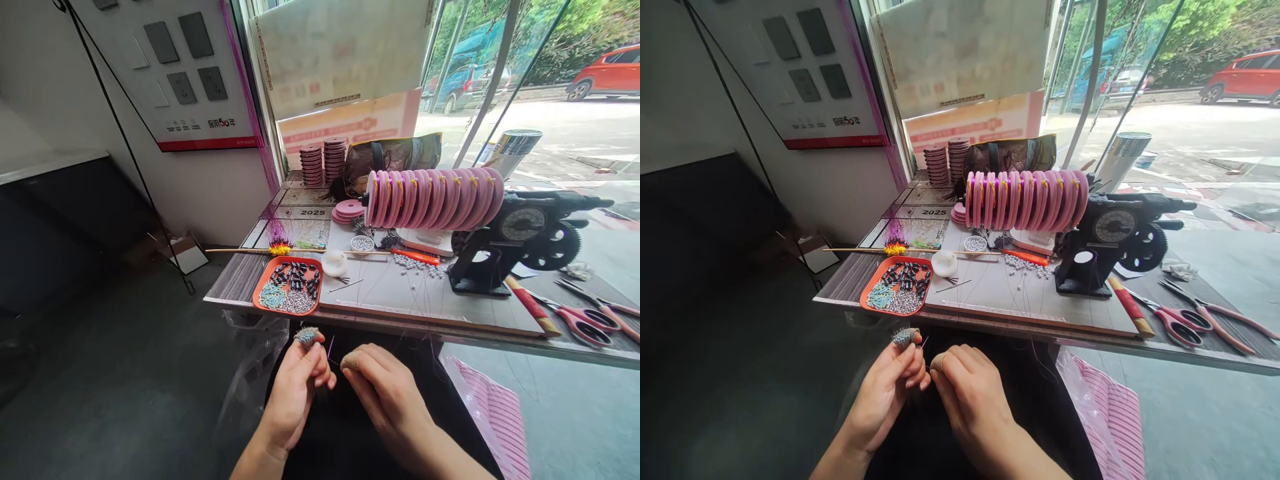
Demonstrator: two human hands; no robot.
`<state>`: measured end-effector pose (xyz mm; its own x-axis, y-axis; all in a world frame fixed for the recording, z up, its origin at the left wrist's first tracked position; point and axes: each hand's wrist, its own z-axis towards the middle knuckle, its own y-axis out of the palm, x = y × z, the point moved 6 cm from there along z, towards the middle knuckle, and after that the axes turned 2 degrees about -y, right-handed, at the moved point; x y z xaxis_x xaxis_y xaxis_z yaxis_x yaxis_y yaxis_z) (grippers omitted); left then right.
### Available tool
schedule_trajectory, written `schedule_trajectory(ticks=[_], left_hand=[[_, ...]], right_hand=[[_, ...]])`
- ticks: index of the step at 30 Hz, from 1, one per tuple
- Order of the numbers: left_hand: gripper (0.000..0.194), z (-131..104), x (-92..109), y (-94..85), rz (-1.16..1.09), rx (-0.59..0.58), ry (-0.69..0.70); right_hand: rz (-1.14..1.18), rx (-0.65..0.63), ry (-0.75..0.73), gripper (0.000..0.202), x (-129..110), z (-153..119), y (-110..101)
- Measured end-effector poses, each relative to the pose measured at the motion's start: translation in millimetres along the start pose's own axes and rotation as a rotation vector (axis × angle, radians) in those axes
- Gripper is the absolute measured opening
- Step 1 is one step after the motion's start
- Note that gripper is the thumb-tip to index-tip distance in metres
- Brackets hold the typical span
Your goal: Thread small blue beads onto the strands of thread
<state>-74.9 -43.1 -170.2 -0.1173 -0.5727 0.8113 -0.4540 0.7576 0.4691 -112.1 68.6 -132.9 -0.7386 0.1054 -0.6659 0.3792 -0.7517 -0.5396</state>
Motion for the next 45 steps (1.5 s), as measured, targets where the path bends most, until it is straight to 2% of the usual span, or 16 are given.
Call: schedule_trajectory(ticks=[8,14,21,28,34,45], left_hand=[[0.031,-0.2,-3.8,-1.5,0.128,-0.026,-0.023],[0.029,-0.3,-10.3,-2.0,0.136,-0.05,-0.047],[0.029,-3.7,-6.4,1.7,0.118,-0.062,-0.072],[0.029,-5.5,-9.7,3.3,0.155,-0.091,-0.068],[0.034,-3.3,-5.3,-1.2,0.278,0.001,0.08],[0.032,-3.2,3.8,-9.8,0.313,0.196,0.139]], right_hand=[[-0.02,-0.028,-0.033,0.022,-2.2,1.7,4.0],[-0.02,-0.016,-0.047,0.022,-2.0,0.9,5.3],[-0.045,-0.023,-0.038,0.023,-0.3,1.2,7.0],[-0.169,0.09,0.034,0.02,8.8,-0.4,-0.9],[-0.302,0.103,0.047,0.023,14.5,-1.6,-2.0],[-0.256,0.076,0.058,0.022,9.8,-0.2,-2.0]])
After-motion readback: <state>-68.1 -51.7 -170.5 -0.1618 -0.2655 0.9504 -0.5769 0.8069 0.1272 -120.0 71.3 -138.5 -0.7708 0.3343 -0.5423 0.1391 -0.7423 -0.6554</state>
